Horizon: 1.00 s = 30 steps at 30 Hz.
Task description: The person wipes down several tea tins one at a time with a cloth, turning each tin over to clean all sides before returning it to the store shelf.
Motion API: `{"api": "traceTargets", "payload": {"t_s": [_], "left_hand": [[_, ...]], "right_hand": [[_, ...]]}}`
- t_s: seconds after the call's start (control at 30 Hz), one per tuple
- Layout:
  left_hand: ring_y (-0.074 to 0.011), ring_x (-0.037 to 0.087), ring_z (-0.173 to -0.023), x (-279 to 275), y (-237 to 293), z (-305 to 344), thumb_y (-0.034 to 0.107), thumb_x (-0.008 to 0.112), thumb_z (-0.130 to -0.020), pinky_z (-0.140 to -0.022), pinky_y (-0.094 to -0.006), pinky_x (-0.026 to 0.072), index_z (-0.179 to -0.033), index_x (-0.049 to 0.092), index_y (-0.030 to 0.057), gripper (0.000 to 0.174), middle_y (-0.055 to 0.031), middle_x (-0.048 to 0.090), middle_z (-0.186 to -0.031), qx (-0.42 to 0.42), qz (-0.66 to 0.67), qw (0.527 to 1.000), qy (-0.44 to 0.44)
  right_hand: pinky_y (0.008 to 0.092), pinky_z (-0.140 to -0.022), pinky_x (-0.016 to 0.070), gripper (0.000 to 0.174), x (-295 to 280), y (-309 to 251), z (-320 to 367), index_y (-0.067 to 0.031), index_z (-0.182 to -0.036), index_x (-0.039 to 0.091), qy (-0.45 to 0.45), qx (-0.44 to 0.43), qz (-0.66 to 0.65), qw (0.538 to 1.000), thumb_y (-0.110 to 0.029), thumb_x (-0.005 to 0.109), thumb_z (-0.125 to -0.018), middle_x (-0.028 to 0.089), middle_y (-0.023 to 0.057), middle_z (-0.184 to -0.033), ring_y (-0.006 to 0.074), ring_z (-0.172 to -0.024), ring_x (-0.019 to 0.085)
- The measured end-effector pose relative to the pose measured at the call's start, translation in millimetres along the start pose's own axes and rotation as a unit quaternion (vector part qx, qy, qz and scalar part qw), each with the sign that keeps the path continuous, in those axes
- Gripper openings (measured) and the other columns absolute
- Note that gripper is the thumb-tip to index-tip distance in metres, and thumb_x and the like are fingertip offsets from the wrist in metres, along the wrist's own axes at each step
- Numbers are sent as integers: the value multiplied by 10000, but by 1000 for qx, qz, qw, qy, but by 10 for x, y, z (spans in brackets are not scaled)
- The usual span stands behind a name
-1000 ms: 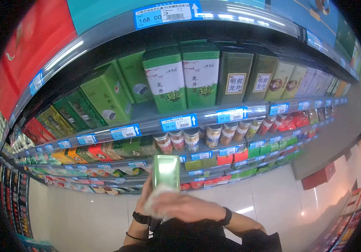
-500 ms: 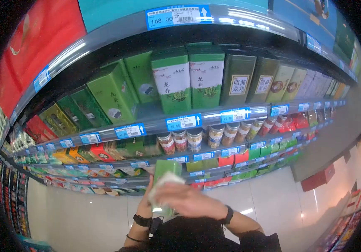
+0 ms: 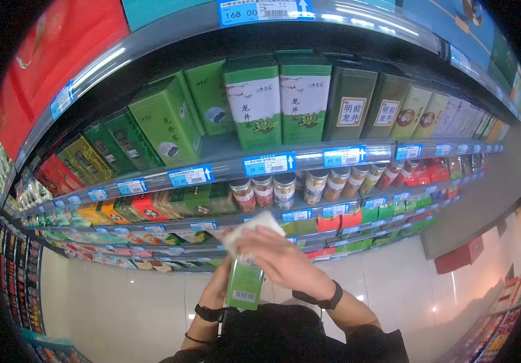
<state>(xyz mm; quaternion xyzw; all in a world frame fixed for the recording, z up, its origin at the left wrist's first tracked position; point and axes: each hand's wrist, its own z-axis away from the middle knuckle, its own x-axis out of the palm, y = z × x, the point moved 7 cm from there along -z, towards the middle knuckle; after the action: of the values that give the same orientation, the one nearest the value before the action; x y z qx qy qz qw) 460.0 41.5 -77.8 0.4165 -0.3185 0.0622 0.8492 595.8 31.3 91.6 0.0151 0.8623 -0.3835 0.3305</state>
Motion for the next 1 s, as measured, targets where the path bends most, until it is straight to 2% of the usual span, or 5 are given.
{"api": "traceTargets", "payload": {"t_s": [0.1, 0.3, 0.5, 0.77, 1.0], "left_hand": [[-224, 663, -1178, -78, -58, -85, 557, 383, -1073, -964, -396, 575, -1468, 491, 66, 640, -128, 642, -1337, 10, -22, 999, -25], [-295, 606, -1270, 190, 250, 24, 570, 394, -1066, -1078, -449, 502, -1496, 454, 46, 680, -165, 580, -1421, 76, 104, 988, -86], [-300, 594, -1287, 262, 250, 312, 613, 389, -1052, -1103, -440, 481, -1502, 444, 37, 733, -171, 567, -1434, 85, 94, 991, -34], [-304, 583, -1295, 174, 166, 102, 658, 400, -1029, -1098, -447, 475, -1498, 451, 41, 776, -168, 560, -1441, -14, 253, 950, -182], [-300, 554, -1329, -99, -22, 6, 582, 426, -1053, -1113, -462, 468, -1501, 454, 76, 676, -136, 556, -1453, 48, 104, 993, -3]], "right_hand": [[503, -1159, 406, 229, 13, -42, 38, -59, -1165, 709, 63, 26, 62, 996, -69, 582, -975, 610, 133, -1404, 398, -1330, 538], [481, -1194, 368, 329, 664, -289, 374, -73, -1330, 627, -236, -68, -159, 956, -99, 600, -1003, 582, 113, -1453, 362, -1385, 498], [480, -1183, 383, 283, -70, 24, 170, -68, -1262, 668, 34, 54, -42, 997, -81, 595, -989, 641, 93, -1384, 327, -1383, 516], [487, -1173, 400, 282, 439, -170, 290, -79, -1231, 685, -127, -57, -67, 988, -82, 620, -956, 648, 105, -1371, 329, -1343, 550], [519, -1173, 395, 289, 169, -18, 105, -32, -1221, 670, 29, 3, -32, 999, -41, 607, -939, 612, 142, -1413, 365, -1346, 550]]}}
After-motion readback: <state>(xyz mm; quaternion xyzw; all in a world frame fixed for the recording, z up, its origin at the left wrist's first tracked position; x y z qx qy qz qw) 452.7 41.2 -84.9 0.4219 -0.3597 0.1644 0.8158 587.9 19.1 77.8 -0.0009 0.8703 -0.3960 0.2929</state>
